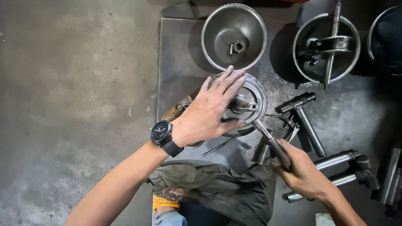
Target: The person assembles a mechanical component by placing a cylindrical metal part into a larger housing. They use a hammer and a metal rod to tap the part into place, then use a wrench to tighten a bolt on the assembly.
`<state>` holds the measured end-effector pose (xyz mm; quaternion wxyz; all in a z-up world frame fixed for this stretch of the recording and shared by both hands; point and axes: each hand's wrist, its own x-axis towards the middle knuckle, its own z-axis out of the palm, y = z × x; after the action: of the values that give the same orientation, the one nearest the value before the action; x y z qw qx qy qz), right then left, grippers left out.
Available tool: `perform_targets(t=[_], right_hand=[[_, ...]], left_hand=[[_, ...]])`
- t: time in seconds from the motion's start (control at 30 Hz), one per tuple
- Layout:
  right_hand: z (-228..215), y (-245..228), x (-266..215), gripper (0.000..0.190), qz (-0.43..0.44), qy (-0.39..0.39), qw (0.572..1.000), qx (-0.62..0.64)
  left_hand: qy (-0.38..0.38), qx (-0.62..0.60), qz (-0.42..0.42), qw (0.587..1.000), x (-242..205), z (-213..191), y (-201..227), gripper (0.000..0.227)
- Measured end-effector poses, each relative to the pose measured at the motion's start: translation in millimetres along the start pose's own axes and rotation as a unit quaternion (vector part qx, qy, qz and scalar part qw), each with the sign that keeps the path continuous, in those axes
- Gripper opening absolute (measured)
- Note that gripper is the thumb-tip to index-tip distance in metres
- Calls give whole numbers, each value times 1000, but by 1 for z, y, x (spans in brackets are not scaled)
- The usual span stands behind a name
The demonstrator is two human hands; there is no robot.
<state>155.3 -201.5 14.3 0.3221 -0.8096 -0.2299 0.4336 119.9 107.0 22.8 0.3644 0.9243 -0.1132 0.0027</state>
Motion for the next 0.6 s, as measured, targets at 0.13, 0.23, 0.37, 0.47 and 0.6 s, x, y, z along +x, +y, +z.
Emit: perform_targets(t=[0.13, 0.23, 0.37, 0.47, 0.6], right_hand=[[-2, 5, 4, 30, 55, -17, 998, -35], [-6, 0, 6, 28, 71, -26, 996, -44], [-14, 2, 0, 33, 51, -37, 998, 4], [-12, 15, -12, 28, 91, -46, 994, 35], [-17, 37, -36, 29, 149, -13, 983, 103]], left_hand=[[3, 0, 3, 1000, 0, 0, -1, 100], [5, 6, 4, 1000, 0, 0, -1, 99], [8, -10, 7, 1000, 1, 0, 0, 99], [1, 6, -2, 1000, -2, 1, 2, 99], [20, -29, -9, 999, -6, -1, 4, 107]])
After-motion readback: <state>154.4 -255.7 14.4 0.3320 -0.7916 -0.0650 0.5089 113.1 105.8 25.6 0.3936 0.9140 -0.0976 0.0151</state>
